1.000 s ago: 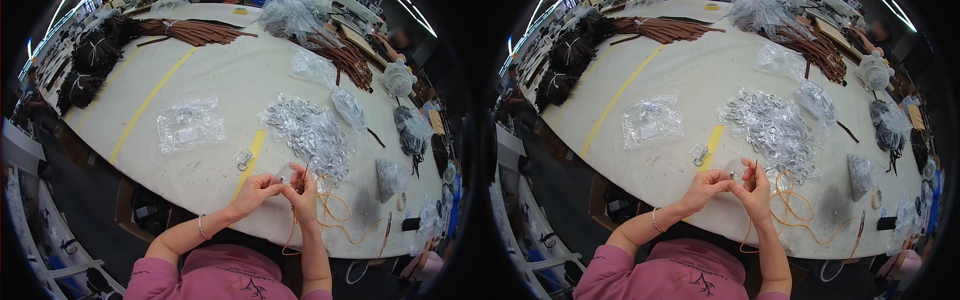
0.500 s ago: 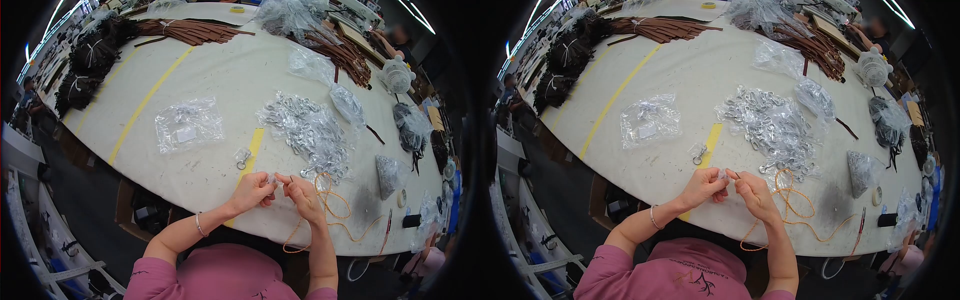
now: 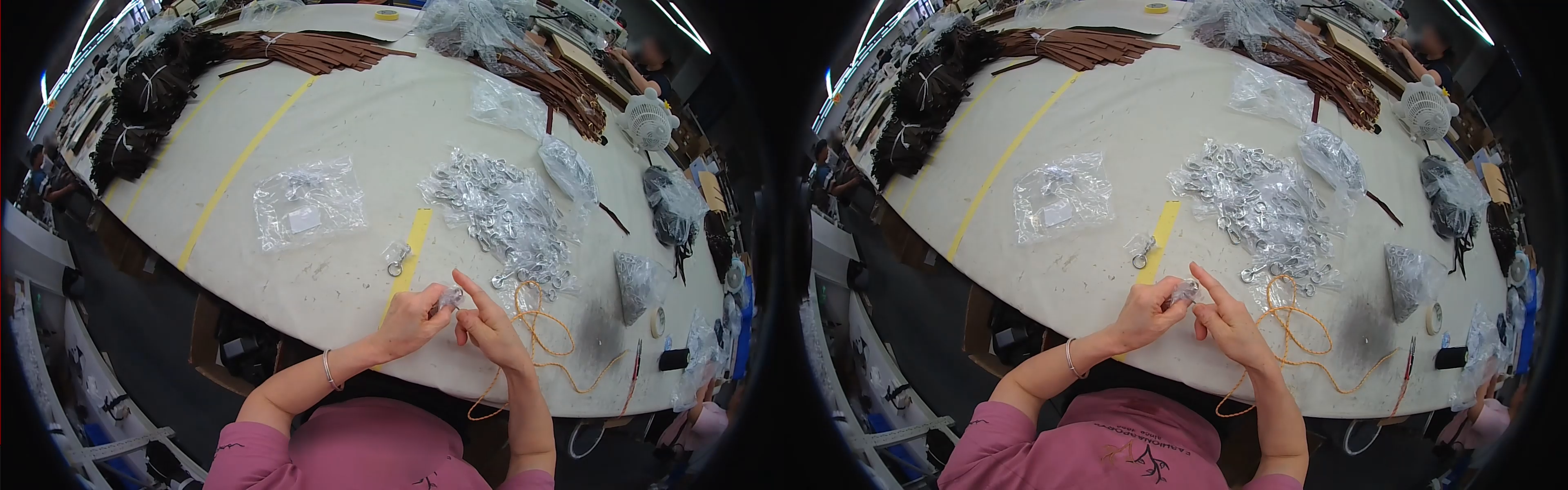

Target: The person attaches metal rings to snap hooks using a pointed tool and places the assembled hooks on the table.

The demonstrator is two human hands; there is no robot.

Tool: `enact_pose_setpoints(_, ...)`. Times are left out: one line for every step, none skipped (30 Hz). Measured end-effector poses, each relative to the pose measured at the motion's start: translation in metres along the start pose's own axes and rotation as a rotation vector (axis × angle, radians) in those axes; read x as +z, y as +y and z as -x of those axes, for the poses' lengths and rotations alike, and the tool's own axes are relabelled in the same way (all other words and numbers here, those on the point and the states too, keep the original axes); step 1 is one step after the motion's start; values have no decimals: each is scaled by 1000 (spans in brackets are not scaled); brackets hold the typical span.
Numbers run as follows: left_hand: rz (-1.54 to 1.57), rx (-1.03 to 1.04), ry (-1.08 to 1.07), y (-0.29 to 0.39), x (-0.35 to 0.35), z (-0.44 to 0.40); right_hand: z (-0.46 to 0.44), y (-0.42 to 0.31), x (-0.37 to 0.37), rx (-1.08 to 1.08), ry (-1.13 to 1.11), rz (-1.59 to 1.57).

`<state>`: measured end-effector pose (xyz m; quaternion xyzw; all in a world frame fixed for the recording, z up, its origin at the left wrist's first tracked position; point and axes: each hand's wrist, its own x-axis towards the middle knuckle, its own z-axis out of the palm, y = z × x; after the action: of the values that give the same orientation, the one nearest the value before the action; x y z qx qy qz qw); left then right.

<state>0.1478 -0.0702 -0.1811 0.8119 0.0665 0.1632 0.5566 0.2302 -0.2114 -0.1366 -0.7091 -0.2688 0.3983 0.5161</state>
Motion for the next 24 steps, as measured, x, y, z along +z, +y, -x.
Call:
enact_pose_setpoints(10,-10,-31,-1,-1,0,0,-1,-2,32,-12,-26)
enact_pose_setpoints(21,-18,-64,-4,-2,1,-1,2,-5,40,-55,-66)
enact_pose_setpoints(31,-27,-98,-4,-3,1,-3,7,-11,49,-97,-108)
enact_pose_setpoints(188,-144,-161,-2,-5,1,-5,13,-14,58,-140,-150)
enact_pose_setpoints(344,-262,-221,3,-8,1,-7,16,-16,66,-148,-168)
enact_pose_setpoints(500,-380,-280,5,-11,0,-8,19,-17,73,-157,-185)
enact_pose_setpoints(575,-408,-327,3,-14,-1,-10,22,-18,81,-166,-204)
enact_pose_setpoints(649,-435,-373,-2,-17,-3,-12,27,-18,61,-149,-179)
enact_pose_setpoints(725,-463,-420,-5,-18,-3,-13,34,-18,41,-132,-153)
enact_pose_setpoints(825,-507,-424,-8,-19,-2,-14,36,-18,21,-116,-128)
enact_pose_setpoints(924,-550,-426,-10,-19,-2,-14,36,-15,-132,-8,124)
enact_pose_setpoints(1024,-593,-427,-11,-20,-1,-14,33,-11,-285,99,375)
enact_pose_setpoints(1031,-617,-416,-10,-21,-2,-13,31,-7,-437,210,626)
enact_pose_setpoints(1038,-639,-406,-9,-22,-4,-10,25,-4,-423,239,803)
enact_pose_setpoints(1045,-661,-395,-9,-22,-5,-6,18,-1,-406,267,981)
enact_pose_setpoints(979,-649,-387,-9,-22,-6,-3,14,1,-386,294,1158)
enact_pose_setpoints(914,-637,-378,-9,-20,-6,-5,16,3,-432,325,1187)
enact_pose_setpoints(848,-625,-369,-10,-19,-7,-8,20,5,-477,357,1215)
enact_pose_setpoints(829,-634,-344,-12,-18,-6,-10,23,7,-522,390,1243)
enact_pose_setpoints(810,-639,-318,-13,-17,-6,-12,23,9,-488,367,1129)
enact_pose_setpoints(791,-642,-290,-13,-17,-7,-16,22,11,-457,343,1016)
enact_pose_setpoints(624,-605,-249,-12,-20,-8,-19,20,11,-424,316,904)
enact_pose_setpoints(457,-568,-209,-11,-28,-10,-21,16,4,-346,278,907)
enact_pose_setpoints(291,-530,-169,-11,-36,-11,-24,10,-9,-265,239,908)
